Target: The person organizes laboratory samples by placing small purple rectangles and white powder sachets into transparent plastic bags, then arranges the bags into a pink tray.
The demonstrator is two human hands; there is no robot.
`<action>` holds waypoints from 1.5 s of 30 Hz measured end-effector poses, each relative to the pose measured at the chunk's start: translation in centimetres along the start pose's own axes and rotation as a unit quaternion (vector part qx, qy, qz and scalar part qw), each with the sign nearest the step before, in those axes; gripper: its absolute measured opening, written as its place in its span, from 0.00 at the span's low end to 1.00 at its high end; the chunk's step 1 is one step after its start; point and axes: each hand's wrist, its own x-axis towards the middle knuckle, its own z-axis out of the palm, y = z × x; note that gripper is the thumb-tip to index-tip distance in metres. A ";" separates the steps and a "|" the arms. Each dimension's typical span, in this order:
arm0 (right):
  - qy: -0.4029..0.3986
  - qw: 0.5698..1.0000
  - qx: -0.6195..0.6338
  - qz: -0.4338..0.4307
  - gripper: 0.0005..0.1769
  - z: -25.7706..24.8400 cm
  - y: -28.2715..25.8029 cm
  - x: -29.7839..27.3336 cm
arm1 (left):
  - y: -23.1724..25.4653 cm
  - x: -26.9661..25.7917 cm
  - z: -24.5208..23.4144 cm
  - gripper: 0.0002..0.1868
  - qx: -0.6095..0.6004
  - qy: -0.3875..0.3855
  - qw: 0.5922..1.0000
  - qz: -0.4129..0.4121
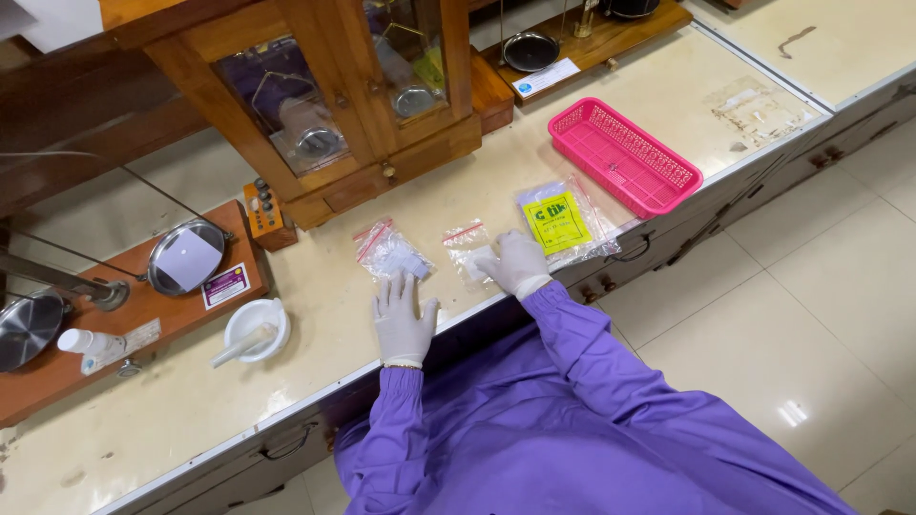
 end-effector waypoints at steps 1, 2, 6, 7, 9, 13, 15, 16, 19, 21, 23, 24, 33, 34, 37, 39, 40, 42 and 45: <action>0.000 1.000 0.000 -0.002 0.36 0.2 -0.2 0.2 | -0.1 -0.1 0.0 0.36 0.000 0.001 1.000 -0.001; 0.001 1.000 -0.012 -0.007 0.35 0.4 -0.3 0.3 | -0.1 0.0 0.0 0.36 0.007 0.002 1.000 0.002; 0.005 1.000 0.003 0.003 0.23 2.7 1.1 2.4 | 0.3 0.1 -0.3 0.37 0.003 -0.019 1.000 -0.007; 0.006 1.000 0.004 0.005 0.23 3.8 1.6 3.0 | 0.3 0.0 -0.2 0.37 0.003 -0.020 1.000 -0.005; -0.009 1.000 0.024 0.007 0.27 5.8 2.8 4.2 | 0.1 0.0 0.0 0.38 0.005 -0.018 1.000 -0.010; -0.038 0.997 0.058 0.038 0.31 6.1 3.7 4.4 | 0.2 -0.1 -0.3 0.39 0.005 -0.015 1.000 -0.003; -0.052 0.992 0.109 0.044 0.36 6.1 4.0 4.4 | 0.0 -0.1 -0.1 0.40 0.005 0.011 1.000 0.002; -0.052 0.992 0.109 0.047 0.36 5.8 4.0 4.1 | -0.2 -0.2 0.3 0.40 0.005 0.009 1.000 0.004; -0.053 0.972 0.226 0.029 0.34 5.2 4.6 3.3 | -0.7 -0.6 1.5 0.37 -0.028 0.129 0.988 0.076; -0.012 0.953 0.303 0.012 0.31 5.0 5.3 3.1 | -0.7 -0.6 2.4 0.33 -0.038 0.187 0.964 0.184; 0.037 0.935 0.354 0.002 0.29 4.1 5.7 2.7 | 1.8 -0.4 3.9 0.29 -0.063 0.182 0.951 0.240; 0.082 0.912 0.403 -0.010 0.27 3.6 6.0 2.5 | 3.1 -0.3 4.6 0.24 -0.086 0.176 0.936 0.294; 0.287 0.801 0.523 0.049 0.11 -5.8 13.4 -2.0 | 17.0 4.5 12.0 0.39 -0.050 0.054 0.877 0.475; 0.288 0.801 0.522 0.050 0.11 -6.1 14.1 -2.4 | 17.4 5.1 12.6 0.39 -0.051 0.054 0.876 0.476; 0.325 0.785 0.525 0.051 0.11 -6.9 15.6 -3.3 | 18.0 6.9 15.1 0.38 0.005 0.029 0.890 0.456; 0.341 0.779 0.521 0.066 0.10 -7.3 15.7 -4.1 | 16.9 7.8 17.5 0.31 0.019 0.027 0.897 0.442; 0.340 0.779 0.522 0.065 0.10 -7.0 16.2 -4.2 | 16.6 7.8 17.2 0.31 0.020 0.028 0.897 0.441; 0.349 0.770 0.529 0.080 0.09 -6.4 17.0 -4.5 | 16.0 7.9 16.5 0.20 -0.004 0.050 0.900 0.432; 0.348 0.760 0.541 0.093 0.09 -5.7 17.1 -4.6 | 14.3 8.6 18.4 0.12 -0.024 0.069 0.899 0.431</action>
